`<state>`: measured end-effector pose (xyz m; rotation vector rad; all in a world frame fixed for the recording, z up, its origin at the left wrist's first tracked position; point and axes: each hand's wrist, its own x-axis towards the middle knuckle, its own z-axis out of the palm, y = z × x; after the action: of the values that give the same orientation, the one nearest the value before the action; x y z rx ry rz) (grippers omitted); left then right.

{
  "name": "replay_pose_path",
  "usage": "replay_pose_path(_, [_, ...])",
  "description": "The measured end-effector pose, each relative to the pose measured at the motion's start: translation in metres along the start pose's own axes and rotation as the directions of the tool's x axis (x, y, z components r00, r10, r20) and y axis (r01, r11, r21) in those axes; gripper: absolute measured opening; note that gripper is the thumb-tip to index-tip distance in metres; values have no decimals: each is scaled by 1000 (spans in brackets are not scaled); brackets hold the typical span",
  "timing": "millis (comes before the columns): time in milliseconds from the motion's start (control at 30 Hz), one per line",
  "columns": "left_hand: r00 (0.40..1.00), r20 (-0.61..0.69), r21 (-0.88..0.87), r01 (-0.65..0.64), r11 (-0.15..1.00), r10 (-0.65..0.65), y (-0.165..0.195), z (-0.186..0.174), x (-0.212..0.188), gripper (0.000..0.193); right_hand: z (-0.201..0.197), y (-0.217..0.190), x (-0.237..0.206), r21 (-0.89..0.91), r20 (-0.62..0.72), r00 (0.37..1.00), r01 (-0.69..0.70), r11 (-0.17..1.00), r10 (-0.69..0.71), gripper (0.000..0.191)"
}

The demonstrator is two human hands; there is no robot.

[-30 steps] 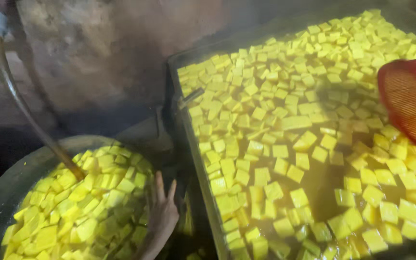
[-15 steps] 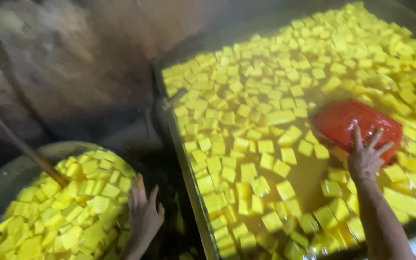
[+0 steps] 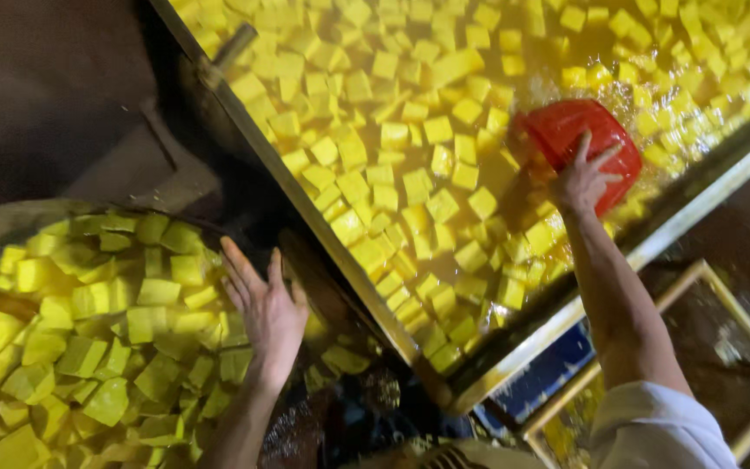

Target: The person uses a red colander to scoop yellow tofu cubes from a water-filled tray and transfers them into a large metal basin, repeating the scooping and pouring cycle while steadying the containers with the other hand.

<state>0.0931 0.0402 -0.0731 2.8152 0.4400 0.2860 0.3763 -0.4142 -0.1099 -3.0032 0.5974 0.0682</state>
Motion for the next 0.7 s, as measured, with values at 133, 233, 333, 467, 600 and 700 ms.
replay_pose_path(133, [998, 66, -96, 10, 995, -3, 2, -2, -4, 67, -4, -17, -34, 12, 31, 995, -99, 995, 99, 122])
replay_pose_path(233, [997, 73, -140, -13, 990, 23, 2, -6, -9, 66, 0, -19, -48, 65, 35, 990, -139, 988, 137, 123])
replay_pose_path(333, [997, 72, -160, -23, 987, 35, 3, -9, -13, 67, 3, -17, -49, 24, 47, 982, -185, 982, 184, 118])
replay_pose_path(467, [998, 46, -141, -35, 989, 41, 5, -11, -16, 66, -2, -12, -41, 30, 75, 996, -55, 998, 52, 85])
replay_pose_path(600, [998, 70, -104, 11, 995, -3, 2, -5, -19, 66, -11, -16, -25, 119, 150, 984, 82, 990, -99, 53])
replay_pose_path(700, [998, 62, -85, 30, 996, -25, -3, 4, -20, 63, -13, -23, -10, 260, 323, 944, -24, 965, -64, 45])
